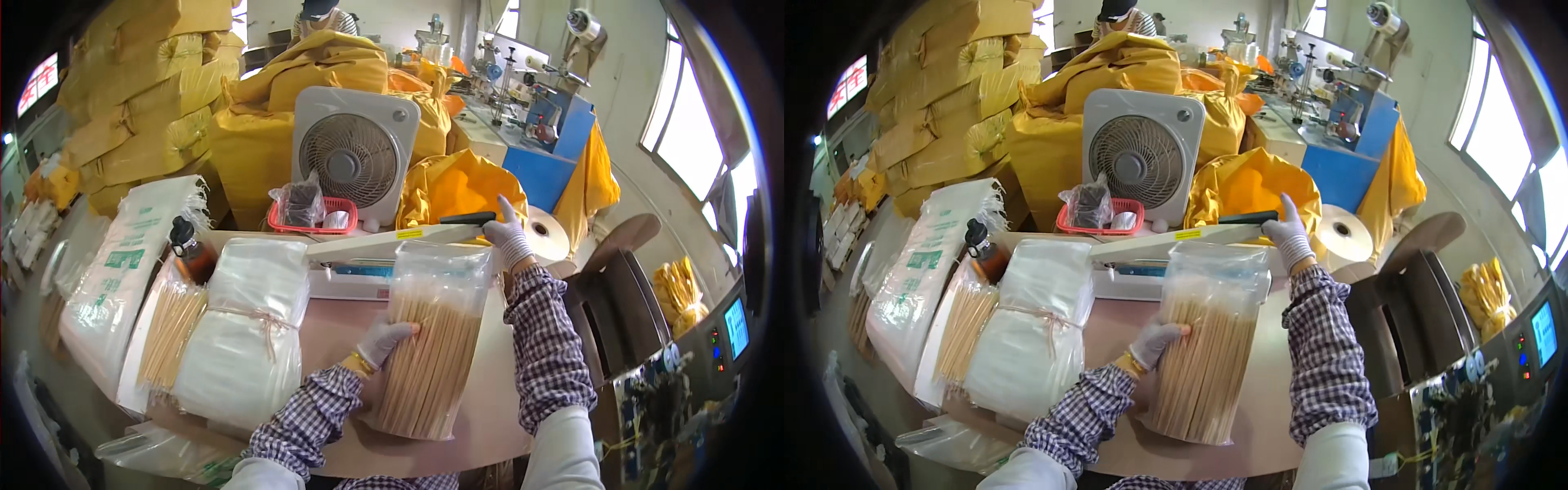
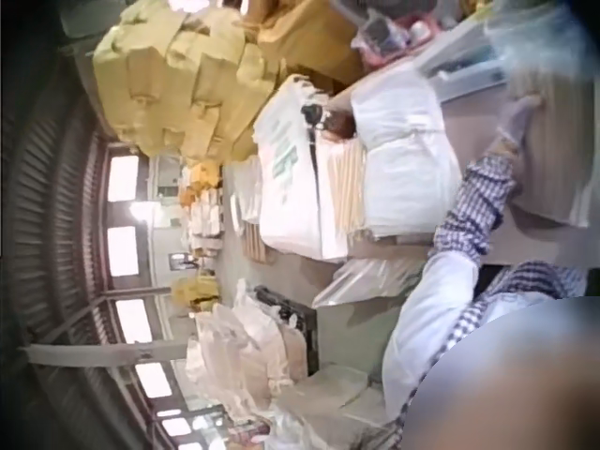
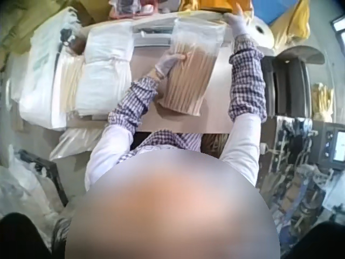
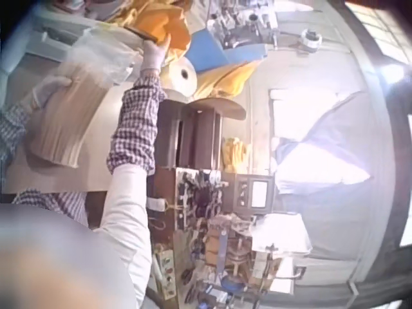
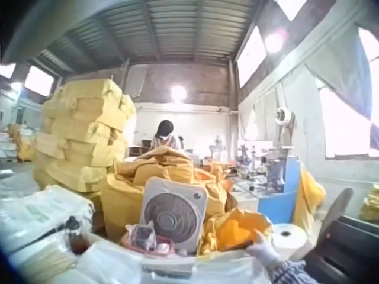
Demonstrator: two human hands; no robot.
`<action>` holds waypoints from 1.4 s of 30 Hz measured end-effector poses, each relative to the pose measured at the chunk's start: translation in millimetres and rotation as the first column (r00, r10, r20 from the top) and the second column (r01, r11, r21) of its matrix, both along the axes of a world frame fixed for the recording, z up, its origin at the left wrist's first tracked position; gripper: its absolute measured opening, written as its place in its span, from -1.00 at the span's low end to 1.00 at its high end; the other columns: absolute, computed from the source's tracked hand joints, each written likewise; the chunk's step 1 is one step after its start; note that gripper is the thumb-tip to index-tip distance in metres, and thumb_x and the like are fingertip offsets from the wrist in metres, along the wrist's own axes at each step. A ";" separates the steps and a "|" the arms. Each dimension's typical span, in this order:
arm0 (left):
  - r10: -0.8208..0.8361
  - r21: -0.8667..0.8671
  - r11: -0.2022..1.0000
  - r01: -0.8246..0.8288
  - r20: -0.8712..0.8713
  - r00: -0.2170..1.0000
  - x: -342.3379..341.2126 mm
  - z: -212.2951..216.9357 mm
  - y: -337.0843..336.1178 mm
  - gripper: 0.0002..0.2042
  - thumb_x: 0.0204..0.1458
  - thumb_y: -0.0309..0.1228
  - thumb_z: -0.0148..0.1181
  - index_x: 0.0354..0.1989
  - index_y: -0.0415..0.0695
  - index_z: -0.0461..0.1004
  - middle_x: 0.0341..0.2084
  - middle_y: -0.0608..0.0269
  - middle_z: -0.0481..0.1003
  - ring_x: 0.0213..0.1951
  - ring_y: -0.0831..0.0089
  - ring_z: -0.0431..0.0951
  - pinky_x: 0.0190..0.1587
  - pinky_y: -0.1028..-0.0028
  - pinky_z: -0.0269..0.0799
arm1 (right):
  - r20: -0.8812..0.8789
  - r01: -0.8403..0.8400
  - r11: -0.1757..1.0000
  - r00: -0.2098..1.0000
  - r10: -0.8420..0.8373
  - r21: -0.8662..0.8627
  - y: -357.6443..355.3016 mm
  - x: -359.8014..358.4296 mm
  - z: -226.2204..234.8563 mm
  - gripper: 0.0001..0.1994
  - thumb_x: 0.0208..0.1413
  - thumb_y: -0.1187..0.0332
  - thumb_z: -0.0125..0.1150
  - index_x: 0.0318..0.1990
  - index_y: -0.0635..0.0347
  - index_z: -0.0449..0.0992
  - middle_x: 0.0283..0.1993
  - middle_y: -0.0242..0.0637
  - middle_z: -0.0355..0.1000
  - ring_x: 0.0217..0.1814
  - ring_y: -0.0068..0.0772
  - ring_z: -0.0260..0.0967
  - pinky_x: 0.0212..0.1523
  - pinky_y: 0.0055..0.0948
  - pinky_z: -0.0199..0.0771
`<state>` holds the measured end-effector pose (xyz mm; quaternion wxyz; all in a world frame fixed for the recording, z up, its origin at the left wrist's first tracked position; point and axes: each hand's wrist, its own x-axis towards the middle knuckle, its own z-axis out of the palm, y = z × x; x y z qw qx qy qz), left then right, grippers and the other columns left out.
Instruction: Packaging bundles of sticks into plastic bags using a heat-sealing machine.
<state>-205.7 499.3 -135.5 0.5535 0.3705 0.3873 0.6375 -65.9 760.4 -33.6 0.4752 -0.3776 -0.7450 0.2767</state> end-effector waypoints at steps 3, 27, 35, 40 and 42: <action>0.106 -0.185 0.976 -0.119 -0.078 0.991 -35.9 -25.3 43.3 -0.58 -0.12 -0.17 0.23 -0.16 -0.23 0.46 -0.29 0.30 0.47 -0.25 0.53 0.42 -0.16 0.54 0.31 | -0.212 -0.406 0.885 0.908 0.362 -0.227 -3.1 -22.0 41.2 -0.38 -0.23 0.50 0.09 0.15 0.15 0.25 0.22 0.03 0.10 0.21 -0.08 0.13 0.10 -0.40 0.26; 0.212 -0.299 0.870 -0.393 -0.494 0.843 -43.5 -52.6 64.1 -0.58 -0.12 -0.19 0.14 -0.18 -0.28 0.45 -0.35 0.22 0.49 -0.34 0.49 0.45 -0.20 0.50 0.36 | 0.760 0.047 0.997 0.645 -0.083 0.069 -21.8 -13.7 -65.6 -0.23 -0.30 0.30 0.29 0.19 0.03 0.12 0.29 -0.14 -0.02 0.35 0.01 -0.18 0.27 -0.16 0.02; 0.404 0.001 0.880 -0.476 -0.529 0.746 -19.5 8.7 -97.6 -0.50 0.04 -0.48 0.08 0.18 -0.26 0.13 0.01 0.06 0.33 0.06 0.31 0.33 0.13 0.41 0.21 | 0.792 0.128 0.992 0.605 -0.081 0.004 -24.6 -10.7 -67.9 -0.17 -0.23 0.21 0.30 0.26 -0.13 0.00 0.38 -0.25 -0.22 0.41 -0.08 -0.29 0.27 -0.10 -0.02; 0.407 0.601 0.212 -0.770 -0.771 -0.490 -138.8 54.5 -374.3 -0.79 0.03 -0.47 0.02 -0.15 -0.24 0.39 -0.16 0.12 0.41 -0.12 0.31 0.40 0.04 0.42 0.25 | 0.793 0.199 0.979 0.603 -0.085 -0.046 -56.1 -11.1 -60.1 -0.12 -0.25 0.15 0.32 0.28 -0.06 -0.05 0.40 -0.21 -0.32 0.42 -0.07 -0.32 0.30 -0.16 -0.08; 0.456 0.609 0.021 -0.793 -0.712 -0.535 -167.4 65.7 -477.0 -0.77 0.05 -0.50 -0.07 -0.12 -0.25 0.34 -0.20 0.13 0.38 -0.15 0.41 0.37 -0.04 0.48 0.27 | 0.545 0.238 0.971 0.810 -0.215 0.029 -82.0 -4.6 -68.6 -0.04 -0.30 0.07 0.35 0.28 0.08 -0.07 0.40 -0.04 -0.38 0.42 -0.04 -0.35 0.31 -0.21 -0.10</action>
